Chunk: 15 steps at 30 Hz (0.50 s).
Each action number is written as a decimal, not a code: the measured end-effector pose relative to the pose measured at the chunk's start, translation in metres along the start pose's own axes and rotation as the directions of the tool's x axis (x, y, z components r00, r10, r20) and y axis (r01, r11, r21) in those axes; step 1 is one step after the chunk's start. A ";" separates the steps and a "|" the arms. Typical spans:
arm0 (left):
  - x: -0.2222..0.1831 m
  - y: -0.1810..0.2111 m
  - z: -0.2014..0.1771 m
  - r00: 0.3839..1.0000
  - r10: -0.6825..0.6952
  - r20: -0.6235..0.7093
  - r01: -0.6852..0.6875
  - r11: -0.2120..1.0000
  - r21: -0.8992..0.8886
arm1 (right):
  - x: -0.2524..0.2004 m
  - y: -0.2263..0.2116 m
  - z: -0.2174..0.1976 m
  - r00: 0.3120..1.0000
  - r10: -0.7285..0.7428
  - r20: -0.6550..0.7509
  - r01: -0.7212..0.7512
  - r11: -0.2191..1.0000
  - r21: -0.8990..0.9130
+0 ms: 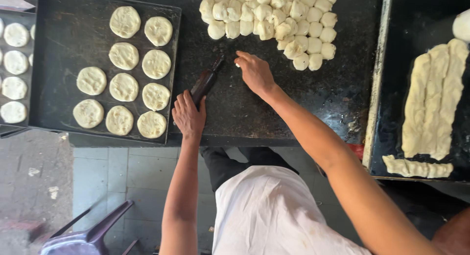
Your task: The person picks up small portions of dough, rolls them into balls, flattens them with a rolling pin on a dark counter, and places the flattened dough discs onto a metal tray.
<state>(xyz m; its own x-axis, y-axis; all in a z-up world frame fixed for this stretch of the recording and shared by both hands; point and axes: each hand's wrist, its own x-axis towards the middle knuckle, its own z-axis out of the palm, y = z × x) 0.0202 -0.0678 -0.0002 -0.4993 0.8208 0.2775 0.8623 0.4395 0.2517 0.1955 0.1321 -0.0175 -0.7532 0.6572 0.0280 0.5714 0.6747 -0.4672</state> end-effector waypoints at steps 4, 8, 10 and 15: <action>-0.004 0.002 0.000 0.998 -0.042 0.056 0.041 0.999 0.014 | -0.042 -0.011 0.011 0.823 -0.562 0.079 0.553 0.762 -0.339; 0.001 0.000 0.002 0.999 -0.036 0.034 0.035 0.999 0.031 | -0.061 -0.026 0.000 0.941 -0.334 -0.045 0.334 0.905 0.262; -0.008 0.005 0.001 0.999 -0.020 0.032 0.019 0.999 0.027 | -0.075 -0.042 -0.001 0.955 -0.292 0.059 0.291 0.956 0.033; 0.022 0.008 0.008 0.996 0.081 0.024 -0.079 0.994 -0.075 | -0.075 -0.077 -0.013 0.972 -0.176 0.158 0.219 0.922 -0.319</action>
<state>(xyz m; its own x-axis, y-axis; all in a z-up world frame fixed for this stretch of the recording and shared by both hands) 0.0167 -0.0433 0.0000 -0.4256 0.8623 0.2744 0.8902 0.3445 0.2980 0.2116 0.0353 0.0278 -0.8840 0.4664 -0.0304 0.4657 0.8733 -0.1429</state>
